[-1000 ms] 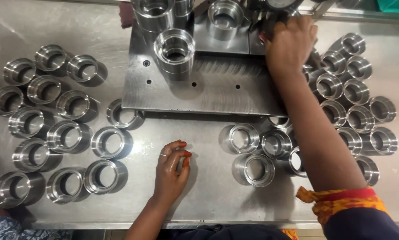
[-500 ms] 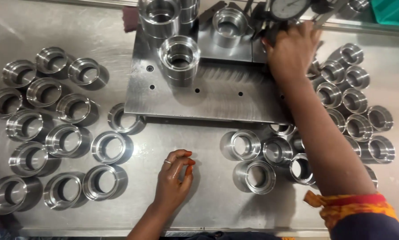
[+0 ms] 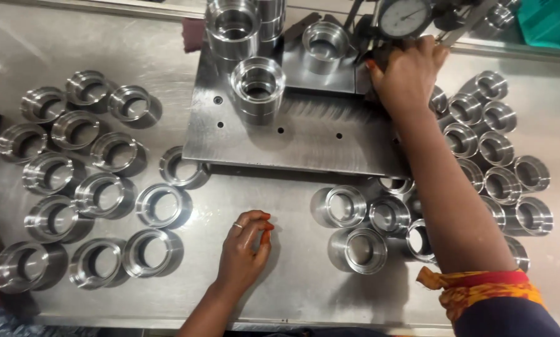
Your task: Inspecting and wiping down small metal rings and industrial parts using a cloth and a dial indicator gauge.
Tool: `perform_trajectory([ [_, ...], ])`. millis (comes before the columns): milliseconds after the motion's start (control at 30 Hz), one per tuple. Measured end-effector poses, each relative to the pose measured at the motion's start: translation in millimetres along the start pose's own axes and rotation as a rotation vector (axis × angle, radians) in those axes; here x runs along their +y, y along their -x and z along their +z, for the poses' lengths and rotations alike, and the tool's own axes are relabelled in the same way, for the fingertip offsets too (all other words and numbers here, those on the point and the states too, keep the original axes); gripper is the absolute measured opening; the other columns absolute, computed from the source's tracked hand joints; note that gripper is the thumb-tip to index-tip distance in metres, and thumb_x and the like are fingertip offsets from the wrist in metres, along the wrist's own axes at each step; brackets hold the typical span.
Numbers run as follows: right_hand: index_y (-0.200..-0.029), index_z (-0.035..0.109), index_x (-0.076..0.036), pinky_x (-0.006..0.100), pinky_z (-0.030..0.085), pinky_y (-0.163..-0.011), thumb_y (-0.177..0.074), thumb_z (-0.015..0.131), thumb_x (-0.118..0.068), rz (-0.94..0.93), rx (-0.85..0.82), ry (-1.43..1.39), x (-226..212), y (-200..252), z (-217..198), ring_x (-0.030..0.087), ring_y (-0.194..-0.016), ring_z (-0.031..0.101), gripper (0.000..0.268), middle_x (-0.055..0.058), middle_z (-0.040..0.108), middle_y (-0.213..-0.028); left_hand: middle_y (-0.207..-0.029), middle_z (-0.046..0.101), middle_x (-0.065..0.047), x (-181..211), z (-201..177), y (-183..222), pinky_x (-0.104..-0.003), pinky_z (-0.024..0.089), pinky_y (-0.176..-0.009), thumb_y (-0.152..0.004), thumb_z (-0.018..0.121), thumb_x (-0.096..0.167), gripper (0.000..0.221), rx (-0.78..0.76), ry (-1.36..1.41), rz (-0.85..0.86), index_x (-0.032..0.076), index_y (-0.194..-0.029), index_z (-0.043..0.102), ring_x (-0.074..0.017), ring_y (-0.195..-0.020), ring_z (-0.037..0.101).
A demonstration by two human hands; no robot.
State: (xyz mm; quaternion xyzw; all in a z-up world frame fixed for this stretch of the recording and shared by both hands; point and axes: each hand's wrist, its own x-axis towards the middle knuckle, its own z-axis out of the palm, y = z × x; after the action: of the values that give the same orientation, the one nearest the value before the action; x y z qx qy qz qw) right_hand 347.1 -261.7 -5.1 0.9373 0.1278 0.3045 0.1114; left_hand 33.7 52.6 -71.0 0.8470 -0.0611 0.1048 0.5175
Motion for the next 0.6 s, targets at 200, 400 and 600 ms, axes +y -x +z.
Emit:
perform_trajectory([
  [200, -0.092, 0.077, -0.006, 0.055, 0.034, -0.100, -0.093, 0.079, -0.043, -0.036, -0.166, -0.286, 14, 62, -88, 0.036, -0.113, 0.053, 0.037, 0.016, 0.067, -0.096, -0.127, 0.061, -0.020, -12, -49, 39, -0.046, 0.049, -0.097, -0.084, 0.071, 0.007, 0.023, 0.221, -0.296, -0.034, 0.001, -0.106, 0.069, -0.0378, -0.119, 0.059],
  [400, -0.087, 0.075, -0.010, 0.047, 0.047, -0.085, -0.069, 0.086, -0.038, 0.145, -0.698, -0.560, 51, 252, -207, 0.032, -0.093, 0.062, 0.035, 0.011, 0.069, -0.088, -0.153, 0.041, -0.030, -25, -132, 82, -0.071, 0.028, -0.116, -0.081, 0.077, 0.054, 0.063, 0.141, -1.012, -0.227, -0.002, -0.109, 0.067, -0.0507, -0.149, 0.033],
  [600, -0.088, 0.077, -0.011, 0.046, 0.043, -0.096, -0.064, 0.081, -0.030, 0.068, -0.640, -0.412, -23, 319, -227, 0.031, -0.107, 0.061, 0.031, 0.006, 0.069, -0.093, -0.165, 0.035, -0.031, -29, -115, 69, -0.072, 0.023, -0.121, -0.090, 0.074, 0.052, 0.058, -0.059, -1.108, -0.199, -0.003, -0.106, 0.068, -0.0519, -0.159, 0.024],
])
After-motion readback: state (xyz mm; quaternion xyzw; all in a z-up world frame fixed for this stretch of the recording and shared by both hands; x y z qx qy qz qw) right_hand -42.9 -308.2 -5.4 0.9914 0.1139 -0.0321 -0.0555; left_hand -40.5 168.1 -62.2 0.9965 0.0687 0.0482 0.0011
